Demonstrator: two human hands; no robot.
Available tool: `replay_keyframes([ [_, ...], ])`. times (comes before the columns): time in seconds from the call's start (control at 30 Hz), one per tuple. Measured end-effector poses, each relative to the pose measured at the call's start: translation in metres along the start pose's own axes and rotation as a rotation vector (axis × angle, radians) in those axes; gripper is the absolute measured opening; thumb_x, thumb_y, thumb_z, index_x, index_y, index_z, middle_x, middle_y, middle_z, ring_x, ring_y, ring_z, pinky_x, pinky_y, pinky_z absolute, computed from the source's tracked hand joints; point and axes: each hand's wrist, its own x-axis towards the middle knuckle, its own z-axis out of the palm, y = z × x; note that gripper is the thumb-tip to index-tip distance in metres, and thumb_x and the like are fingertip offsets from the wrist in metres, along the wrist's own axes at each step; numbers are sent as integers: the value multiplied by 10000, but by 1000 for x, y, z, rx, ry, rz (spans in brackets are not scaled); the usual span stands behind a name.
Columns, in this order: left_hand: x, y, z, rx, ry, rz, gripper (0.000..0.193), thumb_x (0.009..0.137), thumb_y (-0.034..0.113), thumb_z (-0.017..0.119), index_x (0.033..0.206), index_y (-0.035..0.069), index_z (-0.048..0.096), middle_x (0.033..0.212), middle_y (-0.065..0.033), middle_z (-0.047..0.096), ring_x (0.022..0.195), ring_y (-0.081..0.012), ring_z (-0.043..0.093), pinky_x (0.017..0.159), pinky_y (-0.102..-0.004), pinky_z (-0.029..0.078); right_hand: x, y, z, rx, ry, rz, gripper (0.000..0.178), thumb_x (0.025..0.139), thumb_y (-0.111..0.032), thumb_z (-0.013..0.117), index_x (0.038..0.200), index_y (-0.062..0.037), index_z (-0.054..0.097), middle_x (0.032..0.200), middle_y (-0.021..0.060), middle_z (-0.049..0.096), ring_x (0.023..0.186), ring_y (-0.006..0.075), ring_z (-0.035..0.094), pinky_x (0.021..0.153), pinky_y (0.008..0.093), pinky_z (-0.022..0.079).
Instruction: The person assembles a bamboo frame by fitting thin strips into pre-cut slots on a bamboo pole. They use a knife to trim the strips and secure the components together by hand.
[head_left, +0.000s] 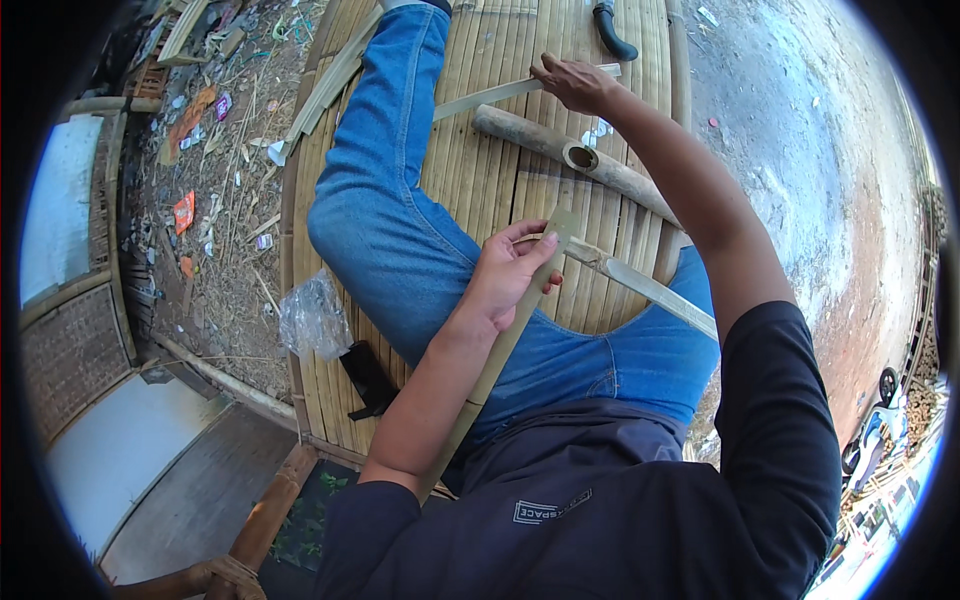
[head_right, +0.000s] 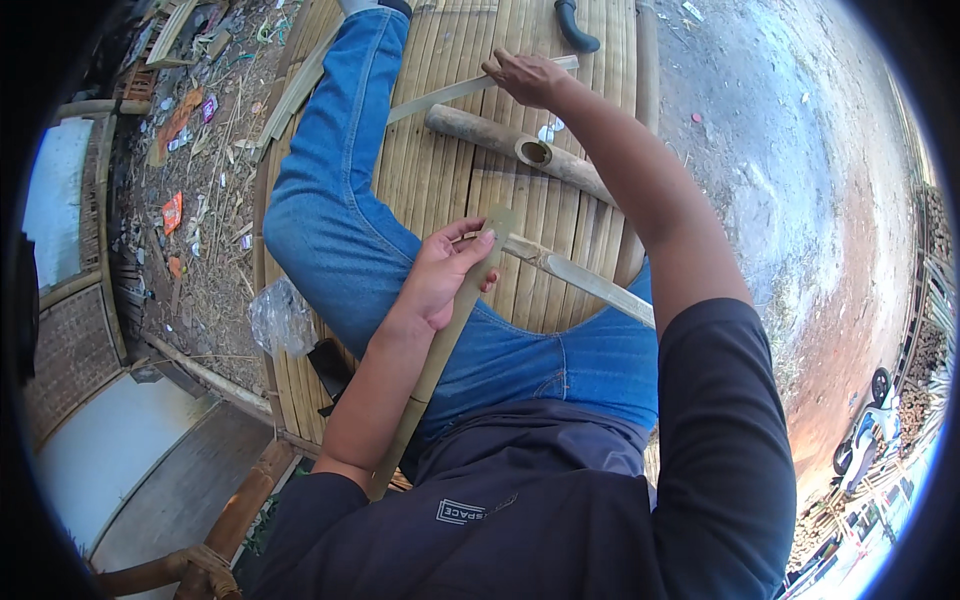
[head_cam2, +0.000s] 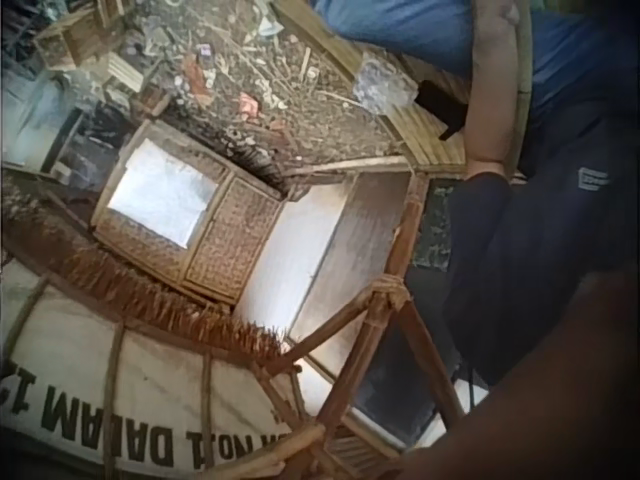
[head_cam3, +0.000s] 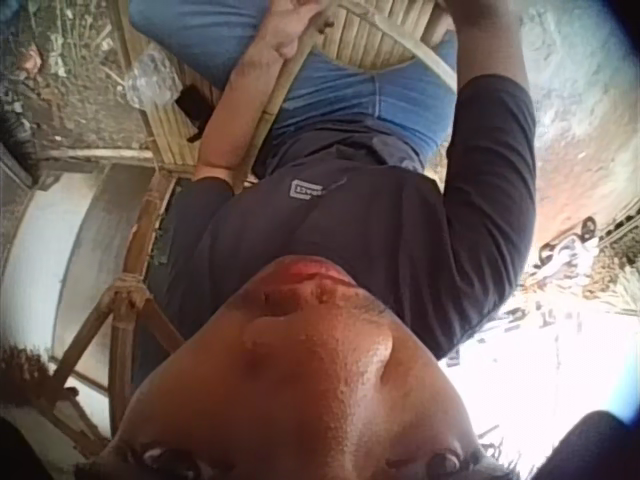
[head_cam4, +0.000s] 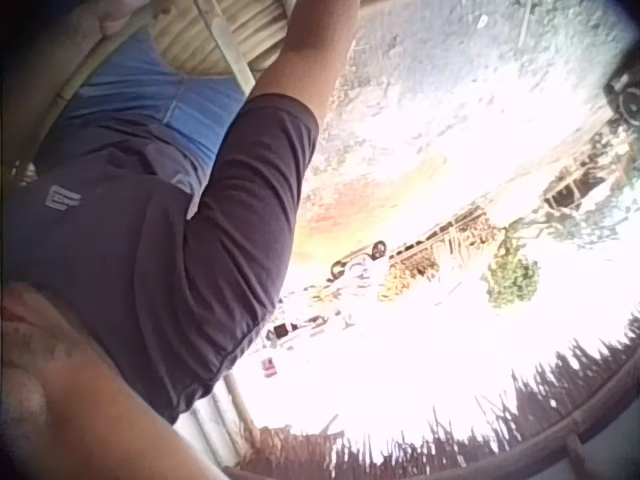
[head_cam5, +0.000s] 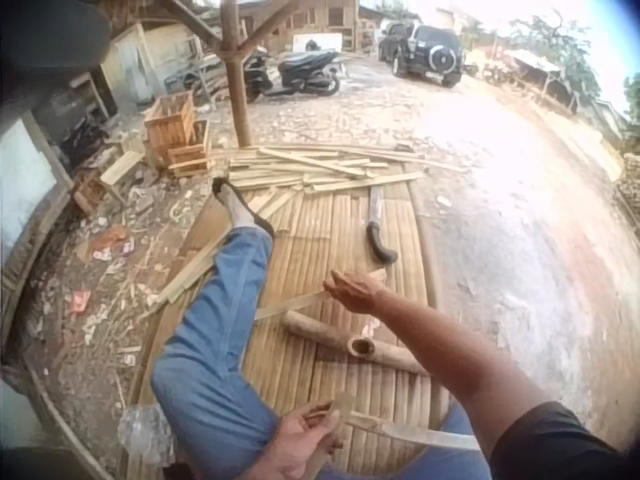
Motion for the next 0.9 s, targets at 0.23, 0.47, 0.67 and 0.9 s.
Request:
replay_keyframes([
  [0.23,-15,-2,11,24,12,68,315,929,143,654,1190,-7,558,851,-86,658,594,-148,621,494,-259,471,-31,11,-30,-32,11,88,257,1030,-196,373,1248,-71,426,841,111,585,741,265,644,613,395,533],
  [0.47,-17,0,3,-30,-58,82,288,920,163,673,1162,48,570,866,-46,609,616,-155,590,520,-275,473,-130,51,-84,-115,142,193,308,949,-232,549,1197,-62,483,892,104,616,800,272,647,671,417,523],
  [0.67,-24,4,-2,-115,-180,84,249,939,151,642,1177,107,582,863,-12,618,617,-153,585,537,-281,472,-255,62,-130,-80,239,300,352,919,-268,619,1176,-53,509,840,124,627,769,292,649,680,420,522],
  [0.9,-29,11,6,-76,-292,99,229,951,139,619,1178,119,592,880,-7,639,606,-164,579,535,-287,462,-364,25,-164,452,157,603,342,928,-217,611,1210,-59,502,1019,195,671,901,323,661,772,407,511],
])
